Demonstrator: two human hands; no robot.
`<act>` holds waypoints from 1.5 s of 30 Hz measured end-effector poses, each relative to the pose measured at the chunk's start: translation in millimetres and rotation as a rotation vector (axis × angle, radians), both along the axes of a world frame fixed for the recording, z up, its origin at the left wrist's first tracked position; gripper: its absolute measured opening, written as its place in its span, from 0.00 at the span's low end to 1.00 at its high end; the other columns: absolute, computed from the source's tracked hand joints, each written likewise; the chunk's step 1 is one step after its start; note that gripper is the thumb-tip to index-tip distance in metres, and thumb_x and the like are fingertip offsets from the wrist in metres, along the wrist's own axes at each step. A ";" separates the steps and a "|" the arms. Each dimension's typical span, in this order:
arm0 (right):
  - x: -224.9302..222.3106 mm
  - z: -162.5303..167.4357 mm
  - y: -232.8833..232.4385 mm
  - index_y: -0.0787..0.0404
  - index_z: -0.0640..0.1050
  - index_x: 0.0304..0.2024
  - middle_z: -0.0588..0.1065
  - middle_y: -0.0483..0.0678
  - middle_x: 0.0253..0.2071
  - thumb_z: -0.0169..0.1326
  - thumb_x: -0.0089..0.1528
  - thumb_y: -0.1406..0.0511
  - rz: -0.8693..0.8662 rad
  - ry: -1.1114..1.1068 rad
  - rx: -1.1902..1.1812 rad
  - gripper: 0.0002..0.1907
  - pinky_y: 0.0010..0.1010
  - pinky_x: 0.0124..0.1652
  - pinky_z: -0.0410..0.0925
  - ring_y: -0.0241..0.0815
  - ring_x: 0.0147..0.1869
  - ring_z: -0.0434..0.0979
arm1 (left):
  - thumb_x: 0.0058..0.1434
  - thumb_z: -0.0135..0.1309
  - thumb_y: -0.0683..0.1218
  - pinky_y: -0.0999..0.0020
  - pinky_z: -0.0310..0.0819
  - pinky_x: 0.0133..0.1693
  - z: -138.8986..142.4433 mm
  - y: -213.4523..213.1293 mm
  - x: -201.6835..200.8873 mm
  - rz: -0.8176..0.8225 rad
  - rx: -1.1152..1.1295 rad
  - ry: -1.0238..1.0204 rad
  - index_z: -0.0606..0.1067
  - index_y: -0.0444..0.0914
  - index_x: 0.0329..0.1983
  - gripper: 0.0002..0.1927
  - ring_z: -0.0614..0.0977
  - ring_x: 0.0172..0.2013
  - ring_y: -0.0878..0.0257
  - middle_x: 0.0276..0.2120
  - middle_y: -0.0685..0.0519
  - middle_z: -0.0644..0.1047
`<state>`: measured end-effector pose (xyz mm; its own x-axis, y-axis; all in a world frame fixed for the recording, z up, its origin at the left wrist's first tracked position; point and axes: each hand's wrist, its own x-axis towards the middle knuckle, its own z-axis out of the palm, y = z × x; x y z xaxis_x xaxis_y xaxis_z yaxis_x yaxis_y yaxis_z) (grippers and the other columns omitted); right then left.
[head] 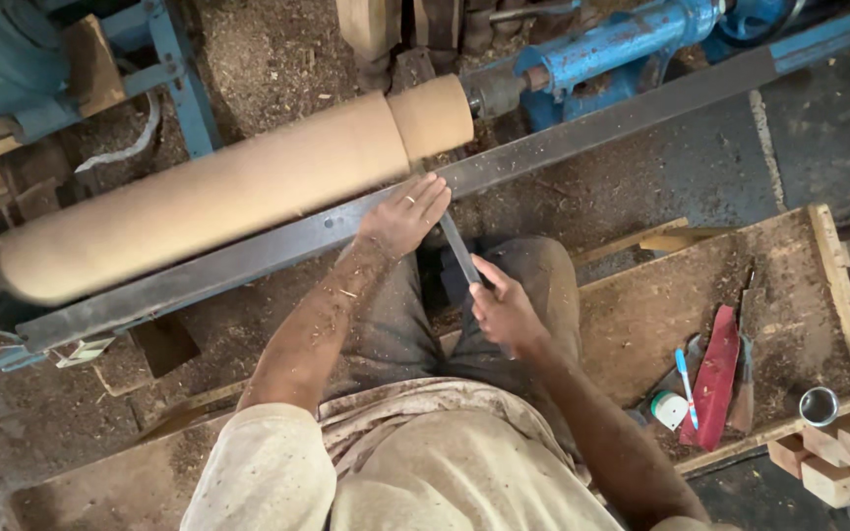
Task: The person marks a wooden plank with a ruler and pen, then uses a chisel to shape a rotating piece of wood on a lathe. The person holds the chisel against the spinning wood to carve and smooth its surface.
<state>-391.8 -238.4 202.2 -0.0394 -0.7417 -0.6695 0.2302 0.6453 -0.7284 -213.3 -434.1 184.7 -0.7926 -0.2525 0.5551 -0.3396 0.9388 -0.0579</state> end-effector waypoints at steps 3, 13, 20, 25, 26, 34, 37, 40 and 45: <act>-14.5 12.1 -6.5 0.46 0.63 0.73 0.65 0.37 0.19 0.48 0.68 0.63 0.074 0.031 0.034 0.30 0.23 0.17 0.55 0.28 0.17 0.59 | 0.64 0.49 0.47 0.58 0.72 0.64 -2.0 0.2 -1.4 0.011 -0.002 -0.027 0.73 0.33 0.62 0.24 0.78 0.62 0.50 0.60 0.42 0.76; -41.8 11.7 -18.9 0.48 0.65 0.72 0.66 0.38 0.19 0.49 0.67 0.63 0.188 0.137 0.000 0.30 0.23 0.18 0.59 0.28 0.18 0.62 | 0.65 0.48 0.47 0.61 0.72 0.63 2.1 0.6 -3.3 0.082 -0.006 -0.040 0.75 0.35 0.62 0.23 0.77 0.62 0.54 0.59 0.46 0.77; 14.2 -13.2 -4.0 0.47 0.66 0.71 0.68 0.40 0.19 0.51 0.67 0.64 -0.094 -0.053 -0.060 0.29 0.24 0.16 0.57 0.30 0.16 0.62 | 0.64 0.50 0.46 0.61 0.74 0.62 14.5 -0.1 -1.7 0.054 0.005 -0.007 0.75 0.35 0.59 0.21 0.78 0.61 0.54 0.58 0.47 0.77; 57.3 -12.5 1.1 0.46 0.65 0.71 0.67 0.41 0.19 0.50 0.68 0.63 -0.306 -0.199 -0.090 0.28 0.24 0.16 0.56 0.29 0.16 0.59 | 0.62 0.51 0.45 0.61 0.73 0.62 27.5 -0.8 -4.3 0.022 0.017 0.010 0.74 0.36 0.60 0.22 0.77 0.62 0.53 0.61 0.48 0.76; 59.0 -12.0 2.9 0.47 0.66 0.71 0.67 0.41 0.20 0.49 0.68 0.64 -0.301 -0.147 -0.108 0.27 0.24 0.17 0.56 0.29 0.16 0.60 | 0.62 0.50 0.44 0.61 0.73 0.62 28.7 0.7 -4.8 0.039 0.039 0.014 0.74 0.37 0.62 0.24 0.77 0.62 0.53 0.62 0.48 0.75; 51.6 -9.6 29.4 0.52 0.67 0.69 0.70 0.42 0.28 0.45 0.70 0.66 -0.275 0.387 -0.290 0.23 0.28 0.28 0.63 0.35 0.29 0.67 | 0.65 0.51 0.49 0.46 0.59 0.70 34.0 89.0 -26.9 0.037 0.232 -0.056 0.68 0.44 0.72 0.30 0.69 0.68 0.49 0.68 0.47 0.70; 41.2 11.4 30.1 0.53 0.68 0.66 0.73 0.47 0.35 0.46 0.71 0.63 0.232 0.571 -0.444 0.20 0.35 0.35 0.66 0.45 0.37 0.73 | 0.68 0.50 0.57 0.44 0.59 0.66 51.6 120.3 -23.6 -0.075 0.411 -0.005 0.68 0.43 0.71 0.30 0.70 0.66 0.45 0.66 0.44 0.71; 19.7 51.1 23.8 0.54 0.70 0.63 0.77 0.52 0.42 0.47 0.71 0.60 0.743 0.746 -0.490 0.18 0.42 0.42 0.69 0.54 0.44 0.78 | 0.63 0.49 0.64 0.46 0.67 0.58 75.8 123.3 2.2 -0.027 0.650 -0.230 0.68 0.42 0.67 0.33 0.76 0.58 0.43 0.57 0.42 0.76; -8.9 125.2 13.2 0.55 0.71 0.65 0.79 0.53 0.52 0.48 0.66 0.63 0.771 1.224 -0.652 0.23 0.47 0.51 0.70 0.59 0.51 0.80 | 0.68 0.48 0.60 0.50 0.76 0.49 97.0 107.8 15.4 0.051 0.793 -0.326 0.78 0.42 0.42 0.19 0.83 0.46 0.47 0.40 0.48 0.83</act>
<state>-400.7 -225.2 327.4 0.2123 -0.9731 -0.0895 -0.8996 -0.1588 -0.4067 -197.9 -326.3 281.7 -0.8587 -0.5096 -0.0539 -0.4632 0.7270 0.5068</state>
